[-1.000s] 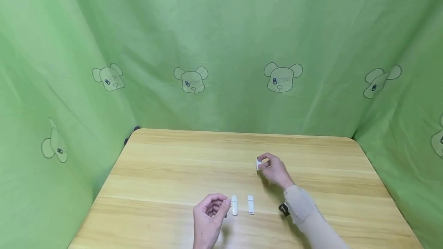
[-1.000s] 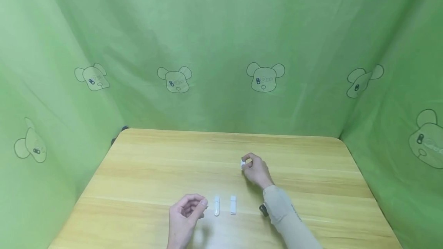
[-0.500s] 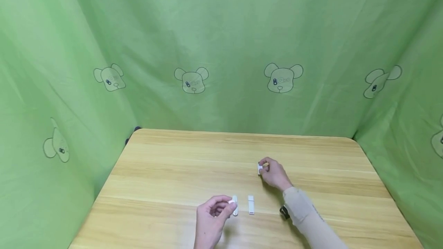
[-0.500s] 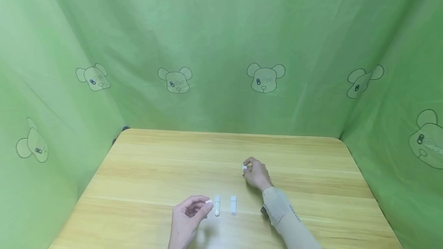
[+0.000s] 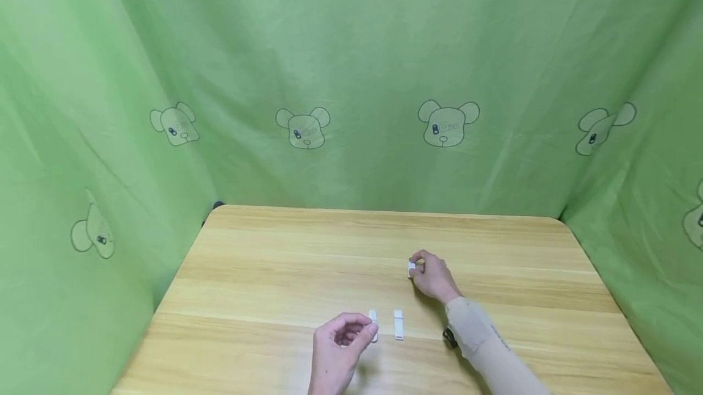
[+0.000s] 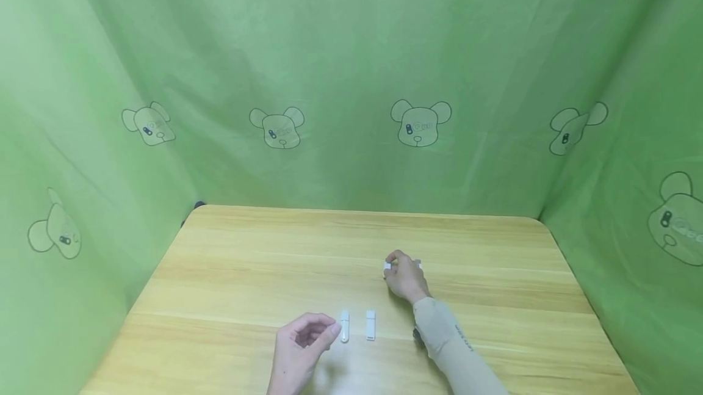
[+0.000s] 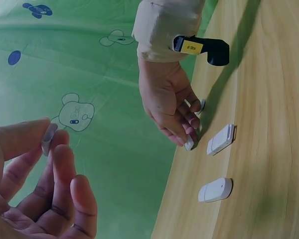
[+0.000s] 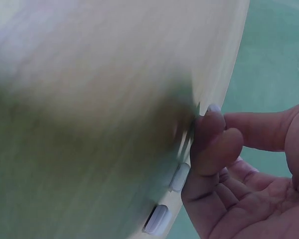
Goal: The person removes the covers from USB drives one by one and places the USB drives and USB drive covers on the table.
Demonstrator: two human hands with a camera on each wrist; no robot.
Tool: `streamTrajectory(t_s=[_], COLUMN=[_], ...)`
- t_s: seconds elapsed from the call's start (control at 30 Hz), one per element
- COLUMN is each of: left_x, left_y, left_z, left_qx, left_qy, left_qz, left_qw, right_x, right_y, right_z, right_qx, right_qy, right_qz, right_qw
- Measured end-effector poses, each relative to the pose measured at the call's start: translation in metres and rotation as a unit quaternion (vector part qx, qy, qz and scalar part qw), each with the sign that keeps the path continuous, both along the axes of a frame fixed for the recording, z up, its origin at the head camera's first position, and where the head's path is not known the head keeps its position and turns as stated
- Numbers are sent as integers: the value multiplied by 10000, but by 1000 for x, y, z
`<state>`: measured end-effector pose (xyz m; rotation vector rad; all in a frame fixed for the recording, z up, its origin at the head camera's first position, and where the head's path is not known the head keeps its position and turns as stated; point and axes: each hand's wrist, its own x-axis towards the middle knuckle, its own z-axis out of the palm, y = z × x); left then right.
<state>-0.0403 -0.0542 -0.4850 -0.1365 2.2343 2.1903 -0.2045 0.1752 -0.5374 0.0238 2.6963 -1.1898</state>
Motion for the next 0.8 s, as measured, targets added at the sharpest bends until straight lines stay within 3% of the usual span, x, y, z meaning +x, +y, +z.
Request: streamTrajectory(t_s=[0.57,0.8], left_x=[-3,-6], left_y=[-1,-3], left_z=[-1,0], left_qx=[-193,-110], left_qy=[-170,-157], left_qz=[-224,-93], left_qw=[9994,9998], right_x=[1,-1], right_y=[0,-2], right_z=[0,2], right_qx=[501,499], right_qy=[95,142], right_qz=[111,15], right_qw=[9986,9987])
